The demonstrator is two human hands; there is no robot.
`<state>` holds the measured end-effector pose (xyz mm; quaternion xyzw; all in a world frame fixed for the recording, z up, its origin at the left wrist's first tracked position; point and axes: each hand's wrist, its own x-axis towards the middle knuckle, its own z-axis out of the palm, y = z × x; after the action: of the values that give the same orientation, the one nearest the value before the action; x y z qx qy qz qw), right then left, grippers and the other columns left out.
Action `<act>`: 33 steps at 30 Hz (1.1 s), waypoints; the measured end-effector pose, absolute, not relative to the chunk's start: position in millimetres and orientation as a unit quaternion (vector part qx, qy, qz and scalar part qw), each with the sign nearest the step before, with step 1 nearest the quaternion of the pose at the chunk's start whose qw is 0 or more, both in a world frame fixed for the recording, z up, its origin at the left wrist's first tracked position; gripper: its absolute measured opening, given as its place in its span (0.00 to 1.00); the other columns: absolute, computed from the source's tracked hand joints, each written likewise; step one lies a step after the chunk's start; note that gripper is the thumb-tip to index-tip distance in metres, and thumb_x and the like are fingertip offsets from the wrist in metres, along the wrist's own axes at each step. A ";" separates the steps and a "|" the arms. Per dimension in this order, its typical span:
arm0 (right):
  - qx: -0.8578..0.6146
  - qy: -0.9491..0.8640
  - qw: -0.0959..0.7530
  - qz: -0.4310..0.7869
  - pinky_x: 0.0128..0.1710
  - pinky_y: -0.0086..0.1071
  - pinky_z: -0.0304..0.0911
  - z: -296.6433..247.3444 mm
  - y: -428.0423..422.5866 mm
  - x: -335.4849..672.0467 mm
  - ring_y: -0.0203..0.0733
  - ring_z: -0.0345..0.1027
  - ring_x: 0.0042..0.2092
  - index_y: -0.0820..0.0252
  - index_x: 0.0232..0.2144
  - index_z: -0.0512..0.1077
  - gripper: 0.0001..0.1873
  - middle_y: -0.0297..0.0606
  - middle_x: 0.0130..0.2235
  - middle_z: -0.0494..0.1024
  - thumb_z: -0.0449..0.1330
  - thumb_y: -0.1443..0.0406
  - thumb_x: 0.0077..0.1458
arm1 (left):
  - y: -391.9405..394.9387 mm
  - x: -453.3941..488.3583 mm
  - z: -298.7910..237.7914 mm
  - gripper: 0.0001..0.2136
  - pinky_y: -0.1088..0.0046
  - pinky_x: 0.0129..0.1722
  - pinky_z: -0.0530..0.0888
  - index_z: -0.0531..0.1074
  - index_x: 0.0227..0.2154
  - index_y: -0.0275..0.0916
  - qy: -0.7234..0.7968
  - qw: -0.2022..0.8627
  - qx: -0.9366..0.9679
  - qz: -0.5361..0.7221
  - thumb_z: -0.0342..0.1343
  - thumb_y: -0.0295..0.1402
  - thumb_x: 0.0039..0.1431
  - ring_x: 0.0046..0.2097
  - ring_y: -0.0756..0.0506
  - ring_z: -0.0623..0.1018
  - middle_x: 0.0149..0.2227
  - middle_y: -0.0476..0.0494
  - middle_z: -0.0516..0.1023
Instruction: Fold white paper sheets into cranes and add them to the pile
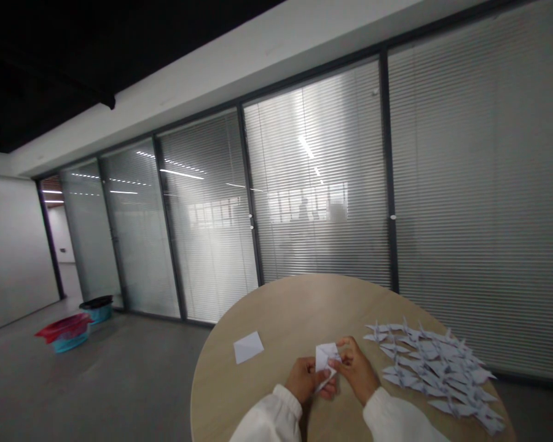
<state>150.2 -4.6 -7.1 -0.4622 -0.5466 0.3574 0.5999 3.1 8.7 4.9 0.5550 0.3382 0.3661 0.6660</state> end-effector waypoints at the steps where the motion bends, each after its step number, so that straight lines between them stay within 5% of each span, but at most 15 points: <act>1: -0.460 -0.545 0.601 0.360 0.24 0.28 0.57 -6.6 -4.9 149.8 0.36 0.63 0.22 0.56 0.33 0.58 0.19 0.22 0.17 0.64 0.61 0.64 0.37 | 8.3 2.8 5.3 0.23 0.69 0.26 0.70 0.73 0.27 0.29 0.334 0.666 0.559 0.364 0.64 0.44 0.29 0.24 0.46 0.74 0.22 0.42 0.74; 17: -0.425 -0.564 0.585 0.398 0.26 0.28 0.60 -5.1 -8.9 146.9 0.39 0.66 0.27 0.59 0.33 0.64 0.19 0.30 0.24 0.72 0.62 0.60 0.37 | 6.5 2.6 1.8 0.20 0.69 0.25 0.70 0.73 0.26 0.31 0.320 0.664 0.603 0.306 0.62 0.43 0.33 0.24 0.45 0.75 0.23 0.41 0.75; 24: -0.413 -0.551 0.606 0.398 0.29 0.32 0.62 4.8 -13.1 150.2 0.43 0.68 0.30 0.60 0.29 0.66 0.18 0.35 0.27 0.75 0.61 0.55 0.37 | 19.7 -0.2 5.7 0.17 0.72 0.22 0.69 0.69 0.19 0.32 0.390 0.577 0.564 0.444 0.65 0.39 0.27 0.20 0.48 0.72 0.16 0.48 0.73; 33: -0.377 -0.548 0.594 0.452 0.30 0.33 0.63 6.6 -14.7 146.8 0.43 0.69 0.30 0.62 0.25 0.67 0.20 0.39 0.27 0.76 0.63 0.52 0.34 | 23.0 -4.1 14.5 0.17 0.77 0.20 0.67 0.70 0.23 0.33 0.366 0.536 0.523 0.553 0.65 0.37 0.30 0.17 0.53 0.68 0.13 0.54 0.67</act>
<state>146.8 -14.7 6.6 -0.3773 -0.5477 0.4520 0.5944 -4.1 23.0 14.5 0.5227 0.3658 0.5533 0.5356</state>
